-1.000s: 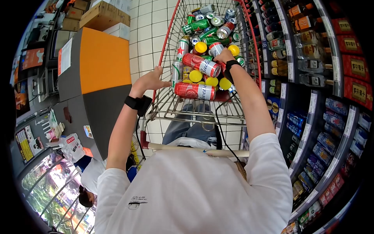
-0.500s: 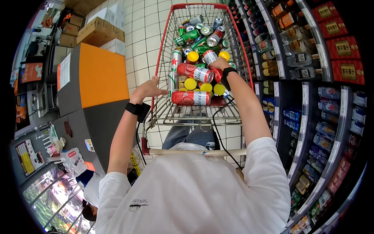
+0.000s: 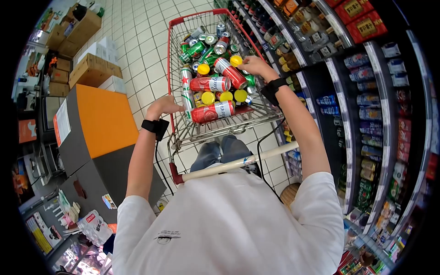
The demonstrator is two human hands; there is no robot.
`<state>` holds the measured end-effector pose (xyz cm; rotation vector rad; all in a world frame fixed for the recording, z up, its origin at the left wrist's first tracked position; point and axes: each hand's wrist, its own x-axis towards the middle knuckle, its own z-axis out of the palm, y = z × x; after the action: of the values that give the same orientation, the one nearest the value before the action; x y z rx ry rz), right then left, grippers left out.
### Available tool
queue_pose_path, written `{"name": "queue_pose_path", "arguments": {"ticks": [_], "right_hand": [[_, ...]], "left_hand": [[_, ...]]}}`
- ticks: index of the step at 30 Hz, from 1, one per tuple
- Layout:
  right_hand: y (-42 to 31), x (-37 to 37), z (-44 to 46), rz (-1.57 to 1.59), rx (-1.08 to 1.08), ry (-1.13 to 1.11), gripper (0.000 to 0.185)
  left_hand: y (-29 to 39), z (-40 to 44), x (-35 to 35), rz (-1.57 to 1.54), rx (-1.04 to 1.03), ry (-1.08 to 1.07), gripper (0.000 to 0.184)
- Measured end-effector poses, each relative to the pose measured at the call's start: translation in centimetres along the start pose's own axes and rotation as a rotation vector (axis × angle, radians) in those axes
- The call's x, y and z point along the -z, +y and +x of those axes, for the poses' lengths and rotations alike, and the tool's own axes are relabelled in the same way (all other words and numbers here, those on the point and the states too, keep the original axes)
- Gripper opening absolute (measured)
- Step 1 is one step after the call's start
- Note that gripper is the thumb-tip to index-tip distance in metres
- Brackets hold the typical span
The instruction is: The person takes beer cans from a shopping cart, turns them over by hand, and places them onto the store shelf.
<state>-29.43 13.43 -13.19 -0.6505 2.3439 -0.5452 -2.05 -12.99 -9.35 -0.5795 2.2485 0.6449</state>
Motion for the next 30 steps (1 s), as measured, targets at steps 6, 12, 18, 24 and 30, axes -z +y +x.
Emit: {"name": "queue_pose_path", "arguments": {"ticks": [6, 12, 18, 24, 30], "right_hand": [[1.6, -1.0, -2.8, -0.111, -0.149, -0.141, 0.062], [0.9, -4.0, -1.6, -0.210, -0.037, -0.187, 0.060], [0.7, -6.1, 5.0, -0.231, -0.079, -0.155, 0.061], [0.8, -8.6, 11.5, -0.256, -0.099, -0.118, 0.091], [3.2, -12.4, 15.9, -0.300, -0.045, -0.085, 0.095]], "left_hand": [[-0.6, -0.4, -0.5, -0.041, -0.059, 0.103, 0.053], [-0.8, -1.0, -0.1, -0.115, -0.109, 0.063, 0.064], [-0.2, -1.8, 0.3, -0.236, -0.088, 0.087, 0.063], [0.3, -0.8, -0.1, -0.256, -0.018, 0.149, 0.042], [1.4, 0.3, 0.6, -0.233, 0.058, 0.080, 0.060]]}}
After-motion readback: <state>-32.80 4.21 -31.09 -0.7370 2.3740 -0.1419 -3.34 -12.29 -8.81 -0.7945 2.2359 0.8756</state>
